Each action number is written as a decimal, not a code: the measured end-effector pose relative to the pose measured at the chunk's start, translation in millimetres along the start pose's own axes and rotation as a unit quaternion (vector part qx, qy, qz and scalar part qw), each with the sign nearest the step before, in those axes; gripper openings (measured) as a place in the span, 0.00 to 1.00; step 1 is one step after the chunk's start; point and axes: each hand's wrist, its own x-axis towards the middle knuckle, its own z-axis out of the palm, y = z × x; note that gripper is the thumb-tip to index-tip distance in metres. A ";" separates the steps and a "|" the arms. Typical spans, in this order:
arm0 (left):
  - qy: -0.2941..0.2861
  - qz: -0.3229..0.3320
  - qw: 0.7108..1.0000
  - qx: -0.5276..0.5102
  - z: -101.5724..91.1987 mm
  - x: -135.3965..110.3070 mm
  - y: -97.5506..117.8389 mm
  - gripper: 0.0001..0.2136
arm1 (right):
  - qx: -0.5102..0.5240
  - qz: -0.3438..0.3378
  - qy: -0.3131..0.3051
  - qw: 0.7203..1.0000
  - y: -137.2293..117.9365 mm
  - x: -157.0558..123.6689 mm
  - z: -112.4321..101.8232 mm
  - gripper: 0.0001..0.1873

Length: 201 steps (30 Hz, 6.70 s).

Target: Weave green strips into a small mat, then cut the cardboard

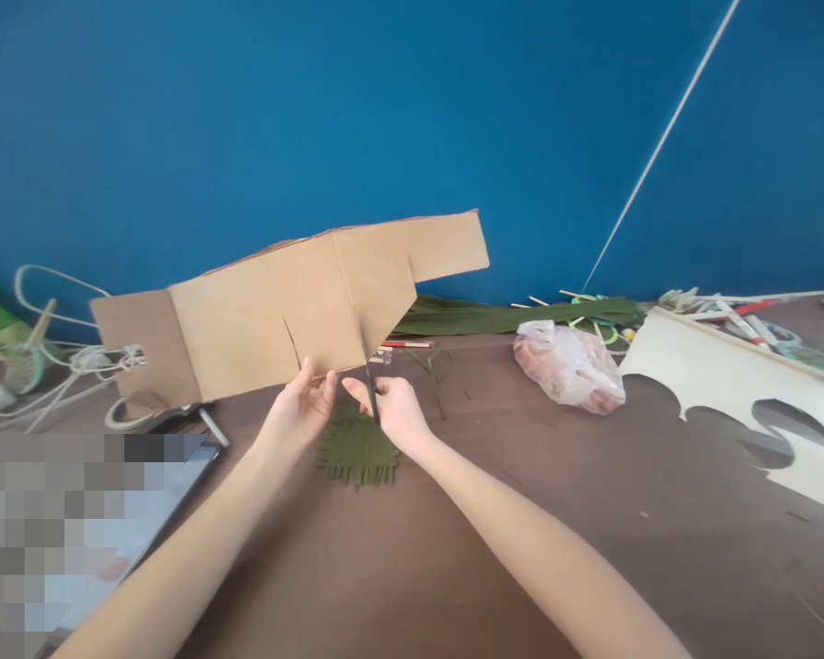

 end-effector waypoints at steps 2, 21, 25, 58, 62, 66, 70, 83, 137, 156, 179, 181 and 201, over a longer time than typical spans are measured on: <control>0.012 0.009 1.000 -0.010 0.4 0.7 0.3 0.16 | 0.001 -0.003 -0.004 1.000 0.9 -1.0 0.9 0.26; -0.032 0.082 0.996 0.032 0.4 -7.3 -8.2 0.06 | 0.003 -0.058 -0.040 0.998 -16.8 2.4 -12.2 0.26; -0.026 0.090 0.995 0.030 0.1 -7.0 -7.9 0.06 | 0.003 -0.064 -0.030 0.997 -17.4 3.0 -11.9 0.26; -0.016 0.087 0.993 0.078 -1.6 -9.6 -14.2 0.06 | -0.052 -0.030 -0.029 0.998 -20.3 5.8 -19.4 0.30; -0.029 0.085 0.993 0.080 -2.2 -10.3 -16.0 0.06 | -0.066 -0.039 -0.039 0.996 -26.2 6.1 -24.2 0.31; -0.041 0.081 0.992 0.082 -4.7 -9.9 -17.4 0.07 | -0.058 -0.036 -0.048 0.997 -32.2 5.4 -26.6 0.32; -0.053 0.092 0.990 0.094 -7.1 -9.3 -19.1 0.07 | -0.071 -0.033 -0.049 0.996 -34.5 5.1 -26.9 0.32; -0.046 0.092 0.991 0.089 -5.8 -10.3 -19.6 0.08 | -0.076 -0.050 -0.005 0.996 -18.8 13.0 -25.8 0.29; -0.008 0.103 0.993 0.058 1.6 -6.9 -6.5 0.05 | 0.194 0.060 -0.212 0.956 -11.9 11.0 -19.2 0.34; 0.028 0.156 0.986 0.046 3.4 0.3 46.2 0.09 | -0.111 0.006 -0.364 0.925 -48.6 8.5 -72.0 0.36; -0.060 0.094 0.986 0.125 -3.6 -0.7 34.2 0.06 | -0.061 0.025 -0.405 0.912 -43.4 10.0 -81.8 0.39; -0.080 0.068 0.982 0.158 -4.1 -2.1 30.6 0.05 | -0.059 0.021 -0.377 0.924 -43.6 10.6 -83.0 0.39; -0.115 0.063 0.964 0.233 -11.7 -8.3 34.0 0.07 | -0.094 0.001 -0.281 0.955 -55.5 8.9 -90.7 0.36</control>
